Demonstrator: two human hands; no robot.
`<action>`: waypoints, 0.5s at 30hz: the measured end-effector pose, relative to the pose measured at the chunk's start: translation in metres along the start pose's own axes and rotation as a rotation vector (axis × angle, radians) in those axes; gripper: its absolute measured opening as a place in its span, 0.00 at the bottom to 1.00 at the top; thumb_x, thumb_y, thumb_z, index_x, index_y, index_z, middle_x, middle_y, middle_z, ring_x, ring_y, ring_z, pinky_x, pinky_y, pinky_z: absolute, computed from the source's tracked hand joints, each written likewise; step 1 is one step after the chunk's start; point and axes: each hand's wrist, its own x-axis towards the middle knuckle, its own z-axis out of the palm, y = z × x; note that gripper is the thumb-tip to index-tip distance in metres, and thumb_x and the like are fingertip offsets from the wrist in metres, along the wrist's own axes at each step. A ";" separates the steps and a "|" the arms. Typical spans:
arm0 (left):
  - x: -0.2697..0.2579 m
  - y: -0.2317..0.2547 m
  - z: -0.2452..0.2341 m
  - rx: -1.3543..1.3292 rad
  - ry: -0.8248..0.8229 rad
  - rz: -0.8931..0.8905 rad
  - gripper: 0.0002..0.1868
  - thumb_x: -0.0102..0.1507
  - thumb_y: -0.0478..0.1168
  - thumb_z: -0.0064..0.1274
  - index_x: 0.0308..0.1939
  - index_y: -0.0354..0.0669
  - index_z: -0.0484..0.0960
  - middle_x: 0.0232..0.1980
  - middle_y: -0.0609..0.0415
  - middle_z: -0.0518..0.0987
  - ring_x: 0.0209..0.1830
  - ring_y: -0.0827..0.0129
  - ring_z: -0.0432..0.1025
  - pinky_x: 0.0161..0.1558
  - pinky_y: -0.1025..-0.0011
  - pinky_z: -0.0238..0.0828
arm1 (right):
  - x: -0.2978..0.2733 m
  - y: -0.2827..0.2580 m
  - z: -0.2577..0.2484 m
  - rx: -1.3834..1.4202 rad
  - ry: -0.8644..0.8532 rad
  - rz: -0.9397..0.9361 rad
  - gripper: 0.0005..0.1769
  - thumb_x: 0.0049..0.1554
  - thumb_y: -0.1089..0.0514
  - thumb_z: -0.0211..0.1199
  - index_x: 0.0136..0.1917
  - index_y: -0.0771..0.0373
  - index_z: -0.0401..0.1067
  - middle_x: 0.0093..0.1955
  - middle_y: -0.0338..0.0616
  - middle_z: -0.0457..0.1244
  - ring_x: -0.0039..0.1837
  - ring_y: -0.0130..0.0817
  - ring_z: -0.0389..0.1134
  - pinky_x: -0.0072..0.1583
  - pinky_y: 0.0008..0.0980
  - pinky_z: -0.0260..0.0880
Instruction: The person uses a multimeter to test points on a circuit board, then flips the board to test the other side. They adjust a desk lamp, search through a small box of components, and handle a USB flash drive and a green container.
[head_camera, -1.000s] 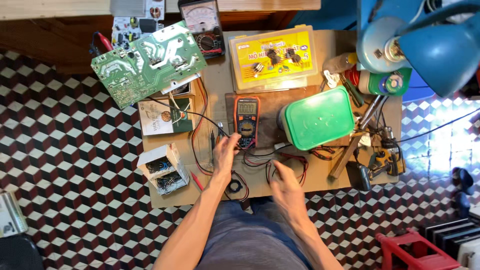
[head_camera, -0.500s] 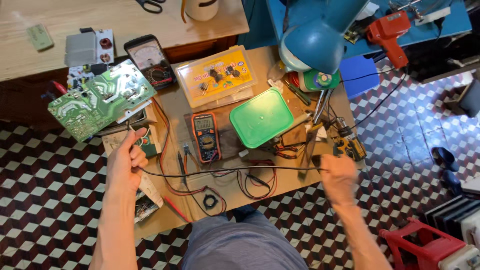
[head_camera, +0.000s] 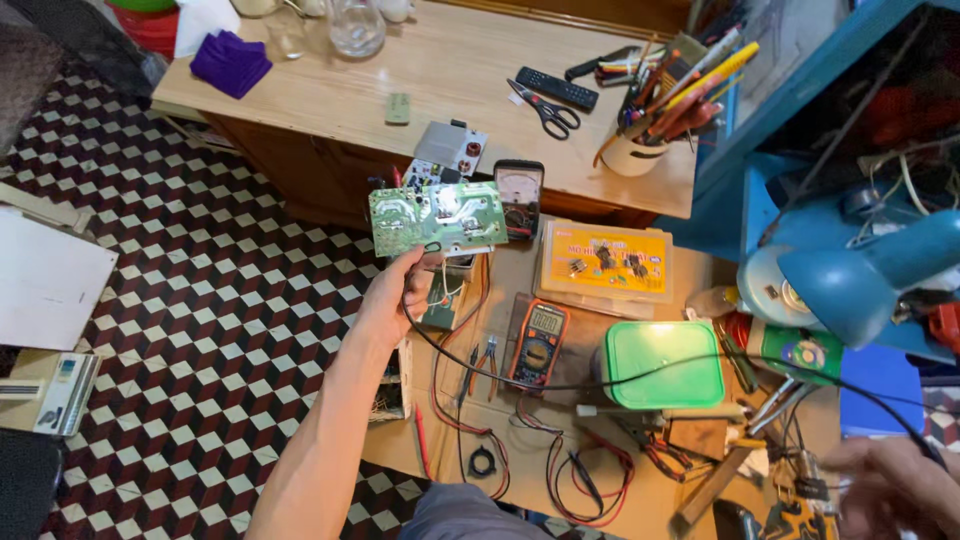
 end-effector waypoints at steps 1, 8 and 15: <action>0.013 0.004 0.001 -0.162 -0.010 -0.004 0.21 0.70 0.51 0.52 0.51 0.35 0.85 0.22 0.66 0.70 0.14 0.82 0.58 0.16 0.81 0.51 | 0.005 -0.037 0.026 0.066 -0.093 -0.054 0.19 0.69 0.52 0.57 0.55 0.73 0.76 0.34 0.56 0.62 0.31 0.43 0.63 0.33 0.40 0.59; 0.076 0.028 0.029 0.108 0.345 0.071 0.31 0.69 0.62 0.38 0.57 0.37 0.75 0.40 0.50 0.83 0.29 0.69 0.72 0.32 0.72 0.70 | 0.051 -0.258 0.232 0.043 -0.370 -0.333 0.16 0.61 0.52 0.63 0.47 0.70 0.75 0.36 0.42 0.64 0.37 0.31 0.69 0.41 0.31 0.68; -0.023 0.003 0.011 0.733 0.522 0.038 0.44 0.64 0.71 0.33 0.59 0.37 0.82 0.57 0.44 0.82 0.61 0.58 0.75 0.61 0.60 0.66 | 0.176 -0.381 0.362 -0.407 -0.266 -0.888 0.18 0.66 0.48 0.63 0.52 0.69 0.75 0.42 0.51 0.70 0.44 0.39 0.74 0.47 0.38 0.74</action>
